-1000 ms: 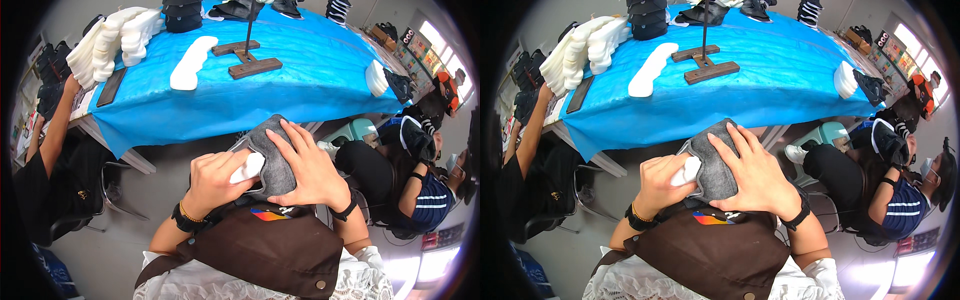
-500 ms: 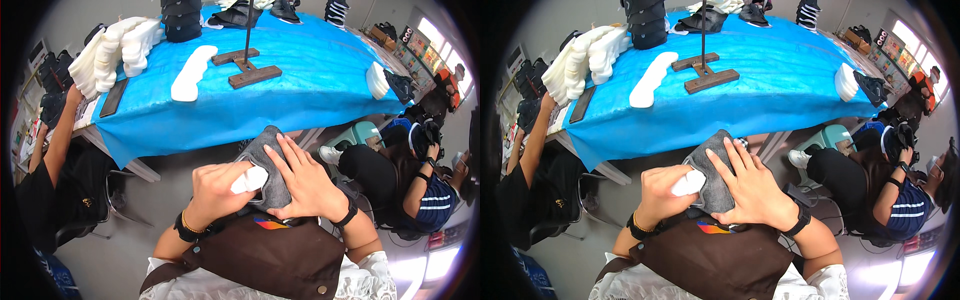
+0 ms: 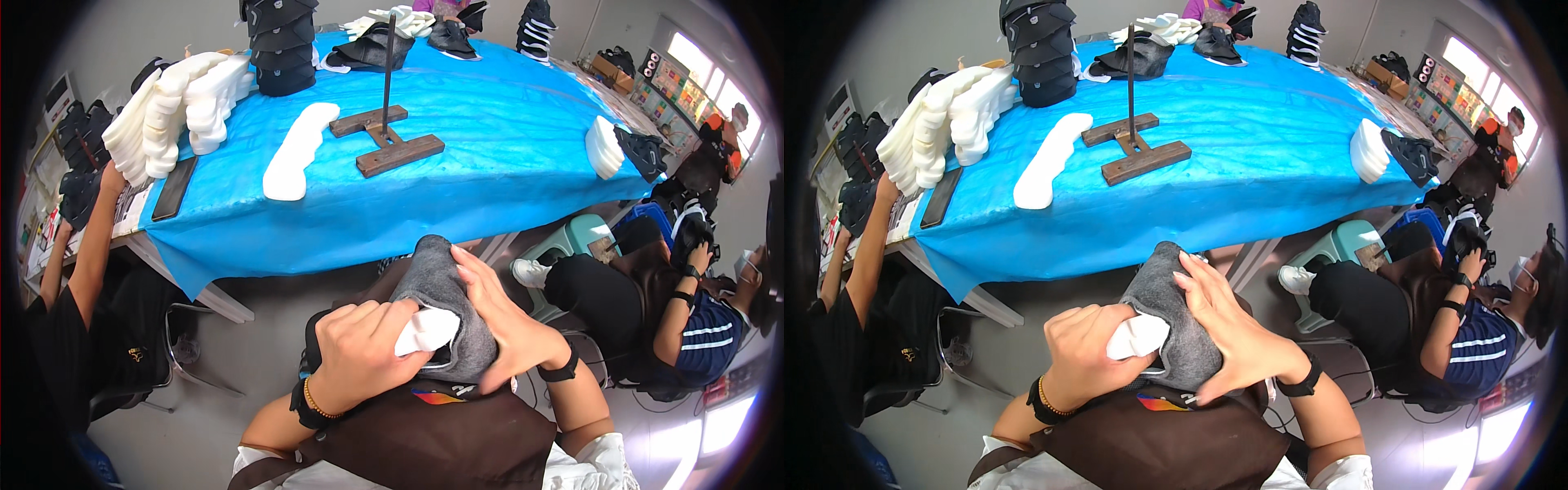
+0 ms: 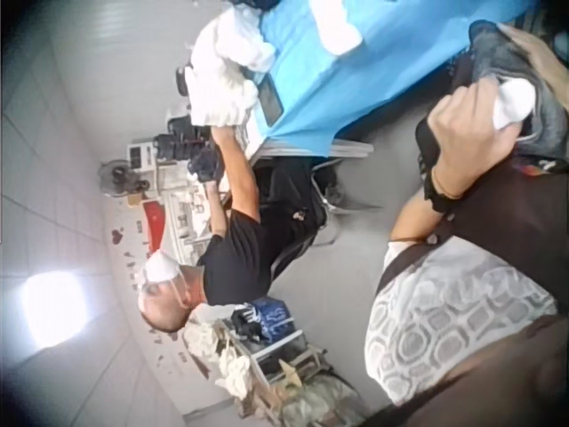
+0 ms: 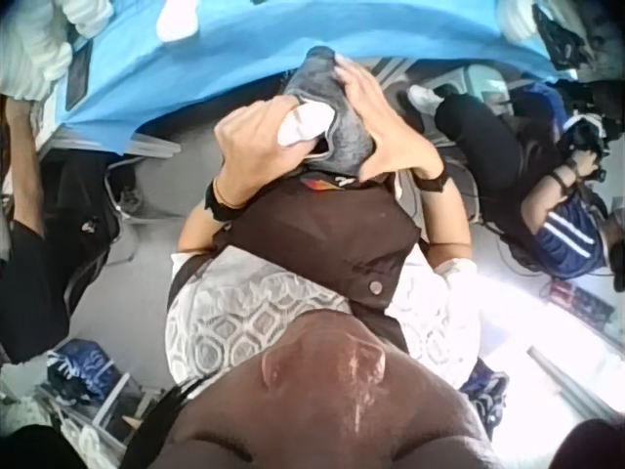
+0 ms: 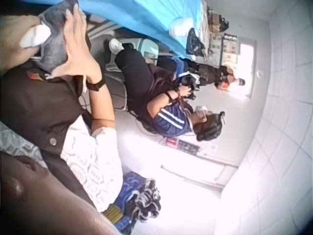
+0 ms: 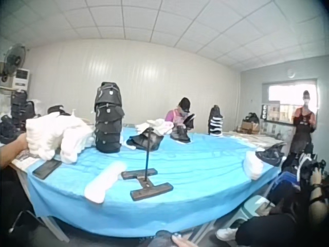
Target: Assembling shoe components by inserting foam liners into shoe uppers.
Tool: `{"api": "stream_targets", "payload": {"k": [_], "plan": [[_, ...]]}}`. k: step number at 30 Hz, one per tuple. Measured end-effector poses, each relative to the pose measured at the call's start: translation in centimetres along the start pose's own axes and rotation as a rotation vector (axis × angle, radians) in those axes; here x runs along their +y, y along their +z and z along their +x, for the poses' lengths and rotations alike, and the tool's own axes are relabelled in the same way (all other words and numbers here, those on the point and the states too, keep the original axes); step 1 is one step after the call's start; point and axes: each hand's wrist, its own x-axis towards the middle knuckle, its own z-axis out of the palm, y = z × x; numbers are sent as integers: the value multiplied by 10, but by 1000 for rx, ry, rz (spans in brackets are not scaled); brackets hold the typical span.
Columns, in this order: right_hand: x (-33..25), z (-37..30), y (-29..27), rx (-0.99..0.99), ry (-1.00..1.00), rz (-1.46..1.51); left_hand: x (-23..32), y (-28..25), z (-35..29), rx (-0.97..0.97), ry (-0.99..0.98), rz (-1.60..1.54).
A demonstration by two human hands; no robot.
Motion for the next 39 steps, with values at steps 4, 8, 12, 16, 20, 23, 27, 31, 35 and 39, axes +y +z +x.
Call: {"api": "stream_targets", "payload": {"k": [4,8,12,16,20,23,27,31,35,39], "plan": [[-12,5,-9,79,245,166,7,-2,4,-20,-30,62],[-43,21,-11,93,448,-512,12,-2,8,-39,-79,73],[-66,33,-18,303,303,-971,12,0,11,9,-99,26],[-64,41,-20,268,338,-62,13,1,11,13,-113,24],[-59,47,-14,392,443,48,18,4,10,-24,-167,16],[-55,54,-7,410,433,-210,21,10,12,-20,-164,4],[-55,54,-3,284,514,-402,23,18,14,-41,-216,-65],[-50,49,-5,294,512,-341,13,15,9,-175,-329,-294],[-45,40,-13,267,567,-265,-7,13,0,-390,-367,-553],[-45,35,-11,223,564,-337,-23,21,-3,-525,-548,-892]]}}
